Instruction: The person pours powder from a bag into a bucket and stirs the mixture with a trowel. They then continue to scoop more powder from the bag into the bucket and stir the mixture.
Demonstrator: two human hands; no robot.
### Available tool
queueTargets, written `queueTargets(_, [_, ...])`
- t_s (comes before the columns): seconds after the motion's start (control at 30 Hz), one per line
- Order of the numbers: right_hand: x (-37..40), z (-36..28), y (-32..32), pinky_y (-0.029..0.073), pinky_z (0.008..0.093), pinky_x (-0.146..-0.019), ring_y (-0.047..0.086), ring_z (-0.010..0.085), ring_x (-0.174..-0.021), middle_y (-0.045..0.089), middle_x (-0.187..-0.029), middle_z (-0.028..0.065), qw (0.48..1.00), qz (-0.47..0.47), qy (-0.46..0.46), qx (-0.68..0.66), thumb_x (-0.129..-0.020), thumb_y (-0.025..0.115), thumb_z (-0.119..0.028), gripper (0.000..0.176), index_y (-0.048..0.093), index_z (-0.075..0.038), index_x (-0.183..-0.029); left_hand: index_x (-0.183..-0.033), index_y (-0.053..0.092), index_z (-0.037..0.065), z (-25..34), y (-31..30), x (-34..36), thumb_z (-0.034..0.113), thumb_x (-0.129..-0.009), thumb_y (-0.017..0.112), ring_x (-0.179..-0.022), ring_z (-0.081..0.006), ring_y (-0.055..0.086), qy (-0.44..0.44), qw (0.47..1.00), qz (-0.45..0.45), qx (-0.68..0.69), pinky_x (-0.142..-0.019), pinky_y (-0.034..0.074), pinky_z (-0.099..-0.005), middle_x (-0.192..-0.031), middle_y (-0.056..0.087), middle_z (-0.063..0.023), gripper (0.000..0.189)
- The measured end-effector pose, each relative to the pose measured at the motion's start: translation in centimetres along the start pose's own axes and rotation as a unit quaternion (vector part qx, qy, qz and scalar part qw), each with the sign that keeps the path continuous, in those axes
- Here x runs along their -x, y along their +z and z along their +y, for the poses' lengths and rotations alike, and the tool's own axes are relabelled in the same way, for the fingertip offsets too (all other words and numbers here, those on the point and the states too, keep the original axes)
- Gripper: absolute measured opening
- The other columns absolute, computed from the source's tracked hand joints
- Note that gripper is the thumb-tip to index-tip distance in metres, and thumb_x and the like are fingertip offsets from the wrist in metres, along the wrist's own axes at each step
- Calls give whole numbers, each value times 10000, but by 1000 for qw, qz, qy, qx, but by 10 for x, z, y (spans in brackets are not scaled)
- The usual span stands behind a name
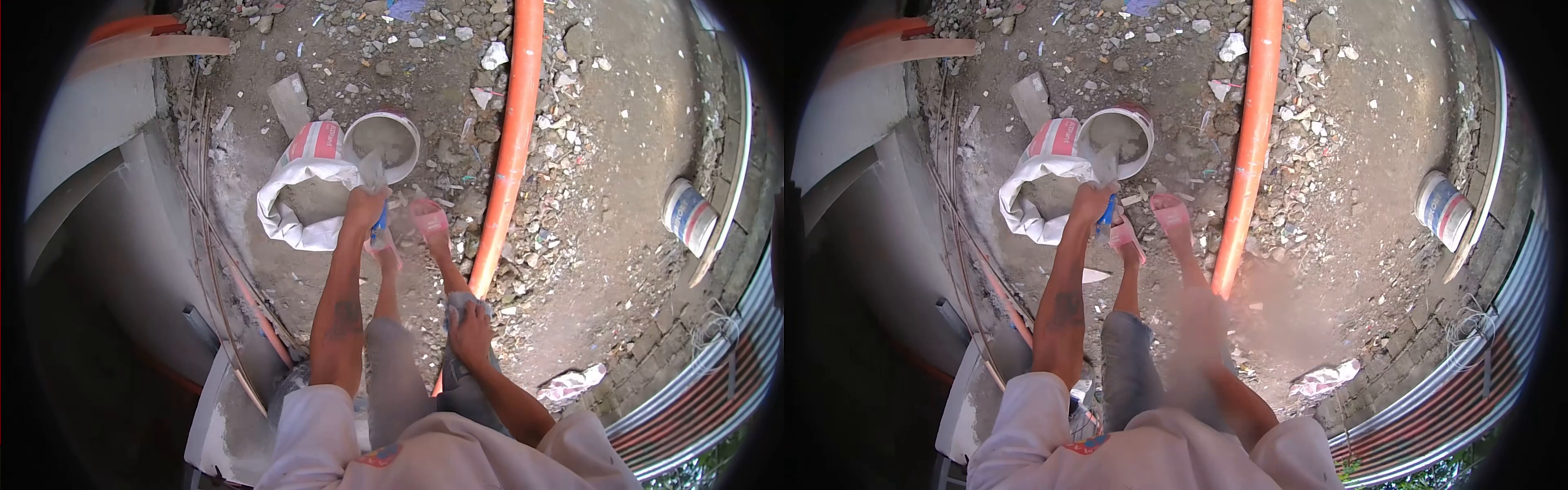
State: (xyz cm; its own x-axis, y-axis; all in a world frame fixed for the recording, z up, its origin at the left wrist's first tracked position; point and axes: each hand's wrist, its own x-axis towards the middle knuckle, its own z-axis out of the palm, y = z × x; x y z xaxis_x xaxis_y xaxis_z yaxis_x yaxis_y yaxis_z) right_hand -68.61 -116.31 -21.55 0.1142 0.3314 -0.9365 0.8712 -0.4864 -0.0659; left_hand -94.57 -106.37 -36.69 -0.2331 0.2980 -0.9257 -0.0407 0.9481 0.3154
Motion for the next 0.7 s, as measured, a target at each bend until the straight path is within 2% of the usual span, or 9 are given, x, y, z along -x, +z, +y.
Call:
queueTargets(0.03, [-1, 2, 3, 409, 590, -868, 497, 427, -1110, 503, -1193, 229, 1000, 6, -12, -1, -913, 485, -415, 456, 481, -39, -1172, -892, 614, -71, 0, 3, -2, 272, -821, 640, -741, -333, 668, 58, 992, 65, -94, -641, 531, -470, -840, 663, -225, 351])
queueTargets(0.1, [-2, 5, 7, 408, 589, -872, 493, 428, -1115, 502, -1193, 232, 999, 29, -26, 23, -914, 484, -412, 457, 481, -35, -1174, -904, 617, -89, 4, 10, -6, 260, -781, 656, -847, -406, 652, 171, 928, 187, -272, -755, 513, -497, -887, 655, -270, 371])
queueTargets(0.2, [-3, 7, 13, 410, 582, -874, 488, 428, -1115, 501, -1196, 235, 994, 72, -25, 82, -917, 481, -408, 458, 479, -29, -1175, -921, 626, -92, 30, 14, -15, 145, -754, 595, -940, -464, 605, 134, 936, 151, -288, -846, 481, -480, -977, 619, -328, 292])
queueTargets(0.27, [-3, 7, 15, 415, 574, -872, 487, 429, -1108, 502, -1194, 236, 992, 77, -22, 100, -919, 479, -404, 456, 478, -26, -1173, -923, 631, -82, 40, 17, -32, 129, -757, 580, -941, -449, 612, 123, 932, 157, -303, -847, 487, -472, -987, 624, -313, 274])
queueTargets(0.33, [-6, 12, 12, 419, 568, -872, 486, 430, -1106, 504, -1189, 239, 999, 40, -21, -6, -922, 475, -401, 452, 478, -24, -1171, -923, 636, -74, 43, 21, -50, 114, -757, 571, -940, -438, 618, 114, 928, 163, -316, -846, 492, -468, -990, 628, -301, 258])
queueTargets(0.4, [-6, 10, 8, 421, 565, -871, 486, 430, -1104, 507, -1185, 241, 999, 18, -25, -45, -925, 472, -400, 449, 478, -22, -1167, -920, 640, -66, 42, 28, -62, 102, -757, 571, -937, -429, 623, 112, 923, 166, -329, -842, 495, -467, -984, 631, -294, 245])
queueTargets(0.57, [-7, 6, 0, 422, 567, -871, 486, 435, -1097, 509, -1187, 244, 1000, -12, -14, -12, -927, 469, -401, 451, 478, -18, -1164, -925, 631, -59, 26, 44, -52, 123, -771, 592, -942, -415, 627, 138, 908, 124, -375, -829, 504, -463, -982, 636, -283, 241])
queueTargets(0.7, [-7, 17, 13, 422, 564, -870, 485, 439, -1095, 506, -1187, 248, 998, 41, -27, 42, -925, 472, -399, 458, 473, -18, -1180, -944, 615, -56, 13, 33, -30, 129, -804, 562, -943, -415, 625, 147, 895, 108, -407, -811, 508, -466, -967, 634, -283, 238])
